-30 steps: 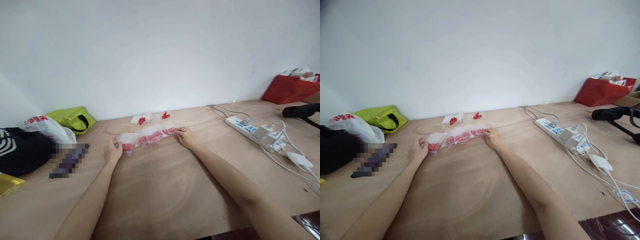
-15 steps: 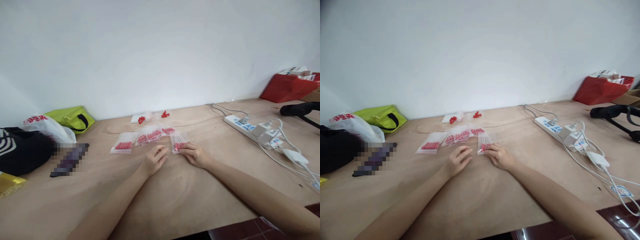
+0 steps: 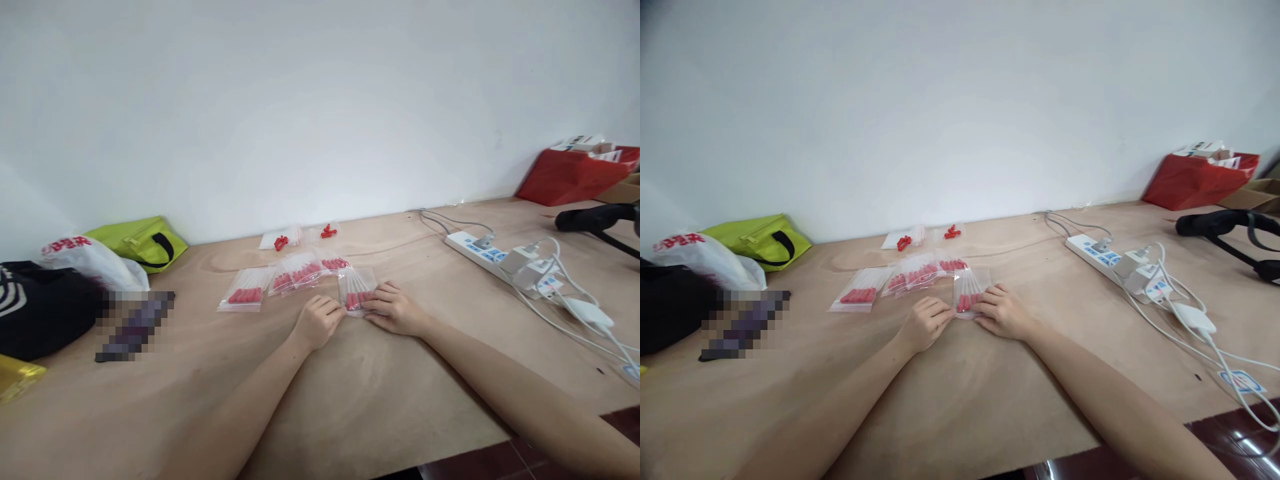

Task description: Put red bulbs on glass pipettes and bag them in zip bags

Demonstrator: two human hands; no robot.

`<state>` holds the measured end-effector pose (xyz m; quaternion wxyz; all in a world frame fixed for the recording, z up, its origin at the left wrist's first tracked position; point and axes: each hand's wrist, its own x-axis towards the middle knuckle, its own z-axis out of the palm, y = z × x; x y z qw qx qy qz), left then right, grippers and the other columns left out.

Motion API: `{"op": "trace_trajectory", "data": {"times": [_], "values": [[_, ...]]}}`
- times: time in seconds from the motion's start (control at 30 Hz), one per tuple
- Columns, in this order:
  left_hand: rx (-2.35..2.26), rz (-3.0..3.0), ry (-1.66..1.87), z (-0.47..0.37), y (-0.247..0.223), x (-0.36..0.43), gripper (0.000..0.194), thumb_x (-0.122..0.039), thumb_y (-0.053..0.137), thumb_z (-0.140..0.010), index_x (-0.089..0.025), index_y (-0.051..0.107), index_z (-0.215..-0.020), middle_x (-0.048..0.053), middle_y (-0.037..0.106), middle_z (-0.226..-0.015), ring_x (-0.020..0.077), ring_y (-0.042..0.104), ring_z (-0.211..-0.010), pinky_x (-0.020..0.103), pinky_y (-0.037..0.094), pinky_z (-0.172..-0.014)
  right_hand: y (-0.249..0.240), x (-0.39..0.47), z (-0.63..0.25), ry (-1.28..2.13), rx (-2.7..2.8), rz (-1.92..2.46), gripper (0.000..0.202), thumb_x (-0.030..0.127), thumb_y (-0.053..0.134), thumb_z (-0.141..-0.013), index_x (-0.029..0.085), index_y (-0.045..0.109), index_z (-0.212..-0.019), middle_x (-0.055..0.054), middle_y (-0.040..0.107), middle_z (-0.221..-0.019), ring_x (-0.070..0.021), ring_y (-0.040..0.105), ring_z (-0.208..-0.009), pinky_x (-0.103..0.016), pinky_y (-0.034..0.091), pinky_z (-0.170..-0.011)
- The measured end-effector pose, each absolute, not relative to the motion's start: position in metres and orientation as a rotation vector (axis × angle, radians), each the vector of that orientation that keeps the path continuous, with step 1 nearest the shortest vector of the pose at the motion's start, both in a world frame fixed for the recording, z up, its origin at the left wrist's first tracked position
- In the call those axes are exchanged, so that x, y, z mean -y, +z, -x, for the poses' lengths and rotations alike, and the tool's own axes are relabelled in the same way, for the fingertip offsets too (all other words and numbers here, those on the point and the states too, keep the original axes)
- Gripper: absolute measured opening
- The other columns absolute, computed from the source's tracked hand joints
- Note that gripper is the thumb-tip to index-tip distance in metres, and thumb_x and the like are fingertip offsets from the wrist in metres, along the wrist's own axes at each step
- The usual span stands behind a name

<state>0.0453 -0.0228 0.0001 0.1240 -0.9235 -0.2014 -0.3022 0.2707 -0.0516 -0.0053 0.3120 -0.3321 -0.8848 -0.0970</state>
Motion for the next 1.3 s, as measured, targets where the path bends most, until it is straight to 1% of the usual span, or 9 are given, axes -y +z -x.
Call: {"op": "trace_trajectory", "data": {"times": [0.1, 0.17, 0.23, 0.43, 0.53, 0.73, 1.03, 1.2, 1.3], "values": [[0.516, 2.654, -0.835, -0.041, 0.003, 0.018, 0.016, -0.012, 0.046, -0.083, -0.016, 0.062, -0.08, 0.003, 0.063, -0.072, 0.0148, 0.054, -0.067, 0.029, 0.039, -0.06, -0.004, 0.054, -0.279, -0.424, 2.378, 0.886, 0.023, 0.022, 0.041, -0.086, 0.019, 0.062, -0.079, -0.005, 0.061, -0.072, -0.0138, 0.049, -0.071, -0.029, 0.036, -0.069], [0.47, 2.645, -0.835, -0.04, 0.004, 0.015, 0.016, -0.011, 0.046, -0.083, -0.016, 0.061, -0.081, 0.003, 0.063, -0.073, 0.0149, 0.053, -0.067, 0.029, 0.039, -0.06, -0.005, 0.052, -0.283, -0.501, 2.392, 0.894, 0.026, 0.019, 0.039, -0.087, 0.018, 0.061, -0.072, -0.004, 0.059, -0.067, -0.0131, 0.046, -0.067, -0.029, 0.034, -0.068], [0.43, 2.642, -0.843, -0.041, 0.004, 0.012, 0.016, -0.011, 0.046, -0.083, -0.015, 0.061, -0.081, 0.003, 0.063, -0.074, 0.0148, 0.053, -0.068, 0.028, 0.04, -0.061, -0.006, 0.048, -0.286, -0.55, 2.383, 0.912, 0.027, 0.018, 0.039, -0.087, 0.017, 0.06, -0.069, -0.004, 0.057, -0.065, -0.0129, 0.044, -0.066, -0.028, 0.033, -0.068], [0.49, 2.581, -0.903, -0.048, 0.004, 0.007, 0.019, -0.016, 0.046, -0.085, -0.015, 0.06, -0.072, 0.002, 0.059, -0.065, 0.0126, 0.051, -0.06, 0.025, 0.04, -0.058, -0.007, 0.039, -0.28, -0.612, 2.275, 0.924, 0.021, 0.02, 0.045, -0.085, 0.018, 0.061, -0.071, -0.003, 0.058, -0.066, -0.0134, 0.045, -0.069, -0.029, 0.032, -0.069], [0.489, 2.573, -0.886, -0.05, 0.005, 0.008, 0.021, -0.018, 0.046, -0.085, -0.015, 0.06, -0.071, 0.002, 0.058, -0.063, 0.0126, 0.05, -0.059, 0.025, 0.04, -0.056, -0.007, 0.04, -0.264, -0.629, 2.273, 0.892, 0.021, 0.02, 0.045, -0.085, 0.019, 0.061, -0.072, -0.002, 0.058, -0.066, -0.0133, 0.045, -0.069, -0.029, 0.031, -0.069], [0.502, 2.569, -0.858, -0.049, 0.006, 0.011, 0.025, -0.019, 0.043, -0.087, -0.014, 0.06, -0.07, 0.003, 0.056, -0.062, 0.0128, 0.049, -0.058, 0.025, 0.04, -0.056, -0.006, 0.038, -0.235, -0.652, 2.281, 0.841, 0.023, 0.018, 0.043, -0.085, 0.018, 0.06, -0.07, -0.002, 0.057, -0.064, -0.0128, 0.045, -0.066, -0.028, 0.03, -0.066], [0.494, 2.562, -0.826, -0.05, 0.009, 0.012, 0.029, -0.018, 0.038, -0.089, -0.014, 0.058, -0.068, 0.003, 0.055, -0.062, 0.0126, 0.05, -0.058, 0.026, 0.04, -0.057, -0.003, 0.034, -0.231, -0.713, 2.303, 0.845, 0.028, 0.016, 0.038, -0.086, 0.017, 0.055, -0.063, -0.002, 0.053, -0.062, -0.0126, 0.042, -0.063, -0.029, 0.028, -0.064], [0.473, 2.559, -0.846, -0.051, 0.01, 0.013, 0.028, -0.016, 0.038, -0.088, -0.014, 0.056, -0.068, 0.003, 0.055, -0.062, 0.0133, 0.05, -0.058, 0.027, 0.04, -0.056, -0.002, 0.036, -0.23, -0.763, 2.299, 0.863, 0.027, 0.015, 0.038, -0.086, 0.017, 0.055, -0.064, -0.002, 0.053, -0.063, -0.0128, 0.042, -0.064, -0.03, 0.028, -0.066], [0.481, 2.583, -0.883, -0.051, 0.01, 0.014, 0.027, -0.016, 0.038, -0.088, -0.014, 0.056, -0.068, 0.004, 0.056, -0.064, 0.0135, 0.05, -0.06, 0.027, 0.04, -0.056, -0.003, 0.038, -0.233, -0.764, 2.307, 0.904, 0.026, 0.015, 0.037, -0.087, 0.017, 0.055, -0.068, -0.002, 0.055, -0.066, -0.0127, 0.043, -0.065, -0.03, 0.027, -0.069]]}}
